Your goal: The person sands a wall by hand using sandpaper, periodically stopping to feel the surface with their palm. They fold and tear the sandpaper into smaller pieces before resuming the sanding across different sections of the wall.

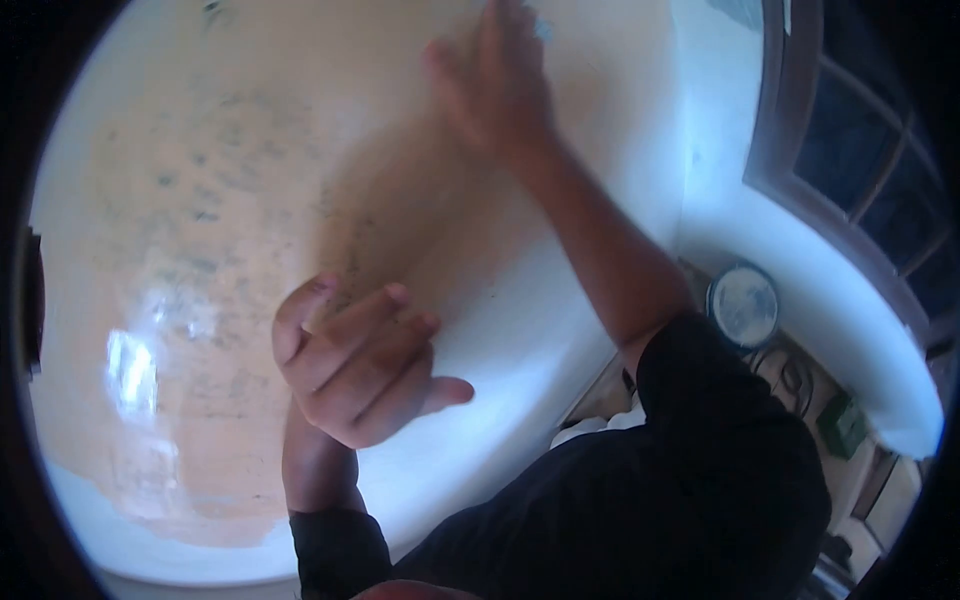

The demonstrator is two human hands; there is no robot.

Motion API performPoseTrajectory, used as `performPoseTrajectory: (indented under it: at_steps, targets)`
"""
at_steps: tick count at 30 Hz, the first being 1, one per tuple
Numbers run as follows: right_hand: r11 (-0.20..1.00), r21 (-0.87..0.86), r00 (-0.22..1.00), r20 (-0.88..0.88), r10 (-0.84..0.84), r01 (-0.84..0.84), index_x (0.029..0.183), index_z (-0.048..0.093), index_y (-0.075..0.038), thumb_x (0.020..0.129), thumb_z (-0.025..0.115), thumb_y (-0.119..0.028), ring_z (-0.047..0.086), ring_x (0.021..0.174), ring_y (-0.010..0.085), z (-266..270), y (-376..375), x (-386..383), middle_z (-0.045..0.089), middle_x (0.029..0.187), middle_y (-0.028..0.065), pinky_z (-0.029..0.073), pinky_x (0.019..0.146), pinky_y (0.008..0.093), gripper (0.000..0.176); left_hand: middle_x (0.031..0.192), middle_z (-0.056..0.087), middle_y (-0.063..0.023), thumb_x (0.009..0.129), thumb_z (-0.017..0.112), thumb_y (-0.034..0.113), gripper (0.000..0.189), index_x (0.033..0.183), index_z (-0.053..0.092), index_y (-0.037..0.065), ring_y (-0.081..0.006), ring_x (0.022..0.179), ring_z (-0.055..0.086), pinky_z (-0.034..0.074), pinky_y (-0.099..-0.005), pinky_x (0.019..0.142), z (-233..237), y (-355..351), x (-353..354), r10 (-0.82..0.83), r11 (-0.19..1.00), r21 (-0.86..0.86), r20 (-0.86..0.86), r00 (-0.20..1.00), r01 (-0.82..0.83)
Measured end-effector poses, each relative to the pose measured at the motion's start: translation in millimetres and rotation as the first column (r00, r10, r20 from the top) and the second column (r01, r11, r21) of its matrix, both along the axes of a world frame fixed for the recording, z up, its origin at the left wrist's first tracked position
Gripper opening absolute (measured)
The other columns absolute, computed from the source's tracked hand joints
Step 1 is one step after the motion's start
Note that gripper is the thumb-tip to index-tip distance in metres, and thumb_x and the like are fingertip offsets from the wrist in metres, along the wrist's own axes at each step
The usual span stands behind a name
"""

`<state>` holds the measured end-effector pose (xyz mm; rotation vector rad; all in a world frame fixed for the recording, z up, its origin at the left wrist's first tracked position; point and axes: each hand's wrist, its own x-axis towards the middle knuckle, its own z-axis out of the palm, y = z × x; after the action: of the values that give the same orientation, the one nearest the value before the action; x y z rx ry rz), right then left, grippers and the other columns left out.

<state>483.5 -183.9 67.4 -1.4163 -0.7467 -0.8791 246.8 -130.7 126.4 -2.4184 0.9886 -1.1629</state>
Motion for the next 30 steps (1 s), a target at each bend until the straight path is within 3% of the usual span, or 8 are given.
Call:
performPoseTrajectory:
  at_steps: [5, 9, 11, 17, 21, 26, 27, 30]
  targets:
    - [0.938, -0.211, 0.777, 0.624, -0.089, 0.277, 0.139, 0.035, -0.007, 0.094, 0.043, -0.033, 0.041, 0.131, 0.0281, -79.6, 61.6, -176.7, 0.037, 0.144, 0.0125, 0.032, 0.107, 0.0465, 0.052, 0.073, 0.064, 0.0004, 0.085, 0.065, 0.034, 0.03, 0.064, 0.059, 0.014, -0.0159, 0.083, 0.065, 0.048, -0.0387, 0.088, 7.3, -1.6, -22.0, -0.165, 0.986, 0.012, 0.169, 0.972, 0.165]
    - [0.618, -0.776, 0.816, 0.434, 0.382, 0.123, 0.14, 0.036, -0.008, 0.094, 0.044, -0.04, 0.038, 0.134, 0.0256, -21.5, 16.1, -159.7, 0.04, 0.143, 0.0121, 0.03, 0.109, 0.0454, 0.056, 0.075, 0.064, -0.0013, 0.084, 0.063, 0.03, 0.028, 0.064, 0.055, 0.013, -0.018, 0.083, 0.065, 0.047, -0.0375, 0.081, 25.8, 4.0, -47.4, -0.262, 0.962, 0.004, 0.291, 0.92, 0.273]
    - [0.93, -0.341, 0.754, 0.645, 0.124, 0.138, 0.142, 0.032, -0.002, 0.094, 0.046, -0.043, 0.032, 0.136, 0.0359, 17.5, 12.1, -104.5, 0.033, 0.145, 0.0236, 0.023, 0.111, 0.052, 0.065, 0.08, 0.065, 0.0017, 0.085, 0.063, 0.035, 0.027, 0.067, 0.056, 0.016, -0.017, 0.084, 0.065, 0.044, -0.0381, 0.084, 21.6, 3.4, -83.2, -0.156, 0.985, -0.02, 0.325, 0.933, 0.172]
    - [0.993, -0.098, 0.944, 0.317, 0.096, -0.068, 0.143, 0.023, 0.006, 0.09, 0.057, -0.035, 0.019, 0.14, 0.0391, 133.1, 24.9, -85.0, 0.024, 0.149, 0.0268, 0.011, 0.116, 0.0445, 0.075, 0.098, 0.068, 0.0031, 0.086, 0.06, 0.047, 0.03, 0.072, 0.062, 0.021, -0.0223, 0.104, 0.057, 0.037, -0.0461, 0.092, -57.5, 50.1, -192.0, 0.327, 0.855, -0.508, 0.375, 0.867, -0.103]
    - [0.634, -0.773, 0.602, 0.502, 0.621, -0.009, 0.144, 0.032, -0.003, 0.074, 0.06, -0.065, 0.026, 0.14, 0.0333, 58.6, 60.4, -257.1, 0.034, 0.146, 0.0206, 0.016, 0.112, 0.0541, 0.098, 0.1, 0.065, -0.0081, 0.09, 0.052, 0.046, 0.039, 0.075, 0.064, 0.012, -0.0342, 0.099, 0.052, 0.039, -0.0498, 0.085, -118.5, 87.0, -245.9, 0.699, 0.666, -0.655, 0.381, 0.605, -0.357]
    - [0.975, -0.169, -0.007, 0.985, 0.172, 0.147, 0.14, 0.039, -0.005, 0.078, 0.053, -0.066, 0.029, 0.139, 0.0257, 38.0, 117.1, -261.3, 0.034, 0.149, 0.0138, 0.021, 0.11, 0.0518, 0.089, 0.135, 0.047, -0.0207, 0.092, 0.047, 0.048, 0.055, 0.128, 0.047, 0.007, -0.0452, 0.13, 0.035, 0.025, -0.0575, 0.104, -178.4, 98.1, -323.7, 0.964, 0.252, -0.821, 0.166, 0.208, -0.513]
    - [0.83, -0.525, 0.548, 0.758, 0.353, 0.19, 0.142, 0.034, -0.001, 0.082, 0.055, -0.059, 0.024, 0.141, 0.0337, 123.5, 62.5, -228.3, 0.032, 0.148, 0.0189, 0.014, 0.112, 0.0563, 0.086, 0.144, 0.037, -0.023, 0.092, 0.046, 0.05, 0.067, 0.141, 0.036, 0.005, -0.0456, 0.137, 0.025, 0.019, -0.0588, 0.108, -188.5, 100.2, -328.2, 0.988, 0.123, -0.861, 0.057, 0.147, -0.493]
    - [0.972, -0.139, 0.648, 0.761, -0.018, 0.19, 0.146, 0.02, 0.003, 0.088, 0.057, -0.044, 0.018, 0.141, 0.0381, 214.0, 67.1, -155.9, 0.023, 0.15, 0.0247, 0.01, 0.115, 0.047, 0.083, 0.151, 0.02, -0.0254, 0.092, 0.044, 0.054, 0.078, 0.147, 0.022, 0.003, -0.0432, 0.142, 0.013, 0.008, -0.0591, 0.111, -216.8, 127.2, -313.3, 0.998, 0.045, -0.76, 0.068, -0.011, -0.648]
